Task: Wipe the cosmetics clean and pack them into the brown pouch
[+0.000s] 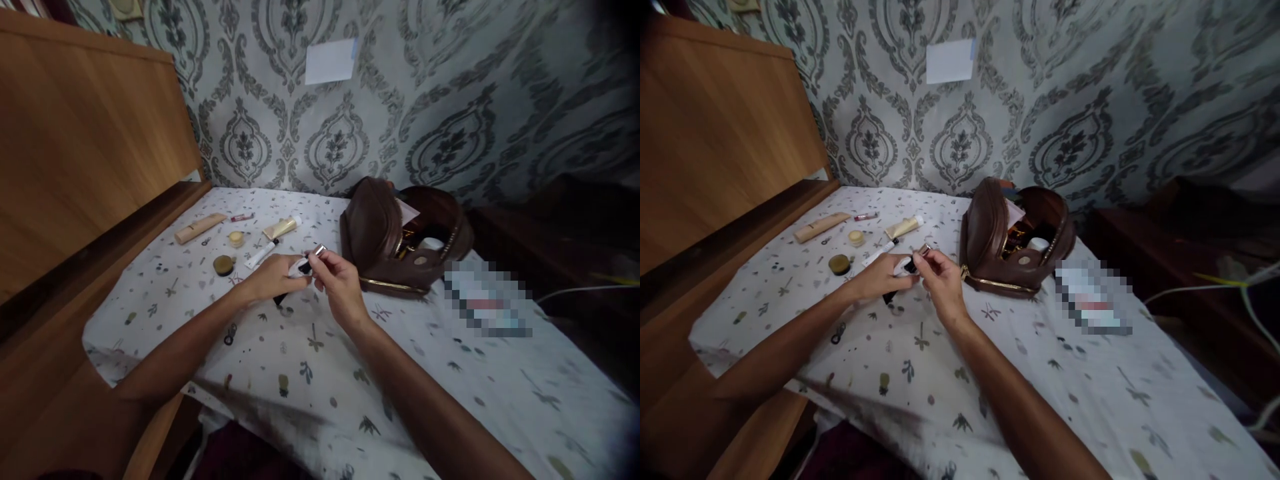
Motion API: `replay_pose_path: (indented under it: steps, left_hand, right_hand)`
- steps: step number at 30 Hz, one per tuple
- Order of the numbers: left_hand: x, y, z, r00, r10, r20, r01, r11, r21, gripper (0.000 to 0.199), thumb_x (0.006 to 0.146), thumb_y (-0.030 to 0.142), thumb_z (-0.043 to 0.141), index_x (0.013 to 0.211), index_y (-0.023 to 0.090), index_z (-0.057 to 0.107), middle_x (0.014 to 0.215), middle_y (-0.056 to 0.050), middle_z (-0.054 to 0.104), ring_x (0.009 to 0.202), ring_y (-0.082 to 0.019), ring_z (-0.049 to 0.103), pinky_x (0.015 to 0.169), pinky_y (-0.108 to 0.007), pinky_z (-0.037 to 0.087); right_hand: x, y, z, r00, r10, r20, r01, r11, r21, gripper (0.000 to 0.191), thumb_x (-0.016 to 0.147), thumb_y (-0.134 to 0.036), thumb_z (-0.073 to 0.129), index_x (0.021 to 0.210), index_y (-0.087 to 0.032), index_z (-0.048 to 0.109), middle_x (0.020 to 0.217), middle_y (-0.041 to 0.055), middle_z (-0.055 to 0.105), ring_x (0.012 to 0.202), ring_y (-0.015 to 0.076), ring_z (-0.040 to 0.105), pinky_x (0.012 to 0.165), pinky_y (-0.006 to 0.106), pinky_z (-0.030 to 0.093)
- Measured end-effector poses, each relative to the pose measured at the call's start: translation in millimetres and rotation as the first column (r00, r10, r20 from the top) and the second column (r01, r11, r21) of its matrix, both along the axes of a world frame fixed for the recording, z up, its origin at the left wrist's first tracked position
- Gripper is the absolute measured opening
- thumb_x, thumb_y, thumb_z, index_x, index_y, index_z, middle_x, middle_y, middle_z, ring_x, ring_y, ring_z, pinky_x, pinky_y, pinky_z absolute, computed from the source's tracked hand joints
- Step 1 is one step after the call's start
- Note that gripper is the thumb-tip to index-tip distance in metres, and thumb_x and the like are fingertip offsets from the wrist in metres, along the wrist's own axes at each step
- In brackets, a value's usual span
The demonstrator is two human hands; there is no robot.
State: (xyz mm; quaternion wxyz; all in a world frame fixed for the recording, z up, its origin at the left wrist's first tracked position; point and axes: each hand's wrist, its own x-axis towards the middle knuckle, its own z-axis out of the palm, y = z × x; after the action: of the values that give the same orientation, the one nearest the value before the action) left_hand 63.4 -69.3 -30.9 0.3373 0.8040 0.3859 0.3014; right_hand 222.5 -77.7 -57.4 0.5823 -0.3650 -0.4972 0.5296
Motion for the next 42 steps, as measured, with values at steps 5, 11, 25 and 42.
replay_pose_path:
  steps: [5,11,25,42]
  left_hand:
    - [-4.6,3.3,1.5,0.992,-0.073,-0.101,0.055,0.983,-0.174,0.021,0.081,0.036,0.063,0.087,0.016,0.064,0.068,0.005,0.055,0.062,-0.012,0.048,0.058,-0.022,0.035]
    - [-14.9,12.4,-1.6,0.988,-0.152,0.023,0.147,0.888,-0.436,0.038,0.076,0.053,0.071,0.083,0.016,0.061,0.062,0.002,0.059,0.057,-0.014,0.055,0.052,-0.023,0.040]
    - [-12.7,14.7,-13.8,0.984,-0.043,0.171,0.112,0.902,-0.418,0.037,0.074,0.054,0.075,0.074,0.017,0.066,0.058,0.002,0.056,0.048,-0.011,0.049,0.043,-0.021,0.037]
    - [-18.8,32.4,-22.5,0.707,0.489,0.511,-0.367,0.871,-0.327,0.041,0.072,0.053,0.076,0.067,0.016,0.057,0.057,0.006,0.047,0.054,-0.008,0.041,0.053,-0.021,0.033]
  right_hand:
    - [7.2,5.4,5.6,0.989,-0.047,-0.139,0.042,0.998,-0.041,0.035,0.063,-0.048,0.085,0.070,-0.018,0.068,0.066,-0.0036,0.051,0.055,0.0065,0.036,0.047,0.021,0.027]
    - [23.6,15.7,15.0,0.947,-0.094,-0.307,0.082,0.995,-0.052,0.033,0.063,-0.043,0.085,0.085,-0.020,0.075,0.074,-0.0030,0.053,0.059,0.0071,0.040,0.049,0.021,0.031]
    - [7.5,6.6,-0.1,0.999,0.039,0.019,-0.039,0.999,-0.016,0.042,0.070,-0.054,0.078,0.091,-0.017,0.072,0.070,-0.0018,0.059,0.056,0.0094,0.041,0.054,0.025,0.035]
    - [-5.6,-14.1,-8.7,0.813,0.556,0.173,-0.478,0.806,-0.349,0.051,0.075,-0.069,0.069,0.090,-0.023,0.052,0.060,-0.0053,0.060,0.045,0.0169,0.061,0.040,0.025,0.042]
